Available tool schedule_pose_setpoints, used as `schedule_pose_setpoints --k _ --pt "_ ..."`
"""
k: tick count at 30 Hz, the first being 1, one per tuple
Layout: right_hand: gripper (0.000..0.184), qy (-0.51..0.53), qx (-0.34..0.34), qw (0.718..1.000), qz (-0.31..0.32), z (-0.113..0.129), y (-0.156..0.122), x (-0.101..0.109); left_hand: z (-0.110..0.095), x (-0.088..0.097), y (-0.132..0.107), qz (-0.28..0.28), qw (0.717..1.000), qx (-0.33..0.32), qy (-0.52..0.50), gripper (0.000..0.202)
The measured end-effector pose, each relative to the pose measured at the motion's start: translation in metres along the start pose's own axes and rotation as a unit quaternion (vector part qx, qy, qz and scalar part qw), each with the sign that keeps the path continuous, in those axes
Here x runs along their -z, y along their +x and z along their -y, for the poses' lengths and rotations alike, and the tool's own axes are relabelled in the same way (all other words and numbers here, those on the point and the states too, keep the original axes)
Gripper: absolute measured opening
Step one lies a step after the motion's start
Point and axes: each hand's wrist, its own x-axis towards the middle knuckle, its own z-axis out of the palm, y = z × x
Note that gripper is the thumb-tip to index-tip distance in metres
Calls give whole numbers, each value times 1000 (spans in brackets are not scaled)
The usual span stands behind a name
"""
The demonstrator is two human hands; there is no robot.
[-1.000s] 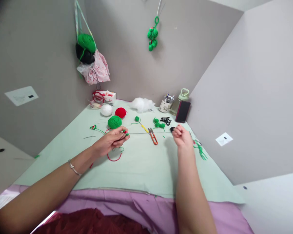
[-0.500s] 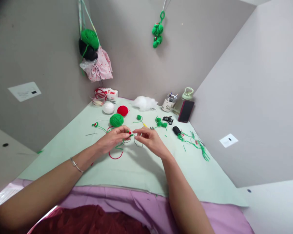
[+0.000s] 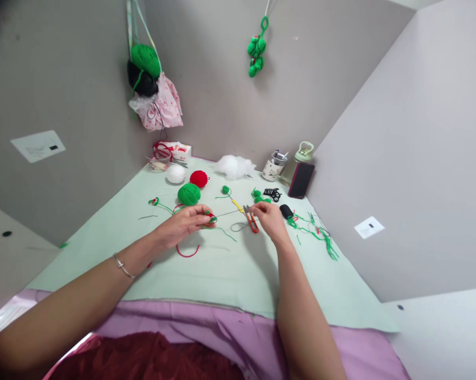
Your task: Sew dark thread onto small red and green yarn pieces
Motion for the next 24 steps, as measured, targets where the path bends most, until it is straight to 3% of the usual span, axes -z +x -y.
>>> schedule_pose_setpoints --k 9,16,19,21,24 --pt "19 -247 -44 967 -42 -15 4 11 -8 -4 -4 10 1000 13 1 23" --pt "22 -307 -37 951 -4 -11 1 9 -7 -5 -5 30 999 19 20 22" --pt "29 -279 7 960 -18 -1 -4 6 -5 -6 -3 10 999 0 37 21" --pt "31 -199 45 979 -16 12 -10 3 -3 -5 -2 -9 999 -20 47 21" --pt "32 -25 80 994 71 35 -23 -6 0 -5 -1 -22 997 -38 62 20"
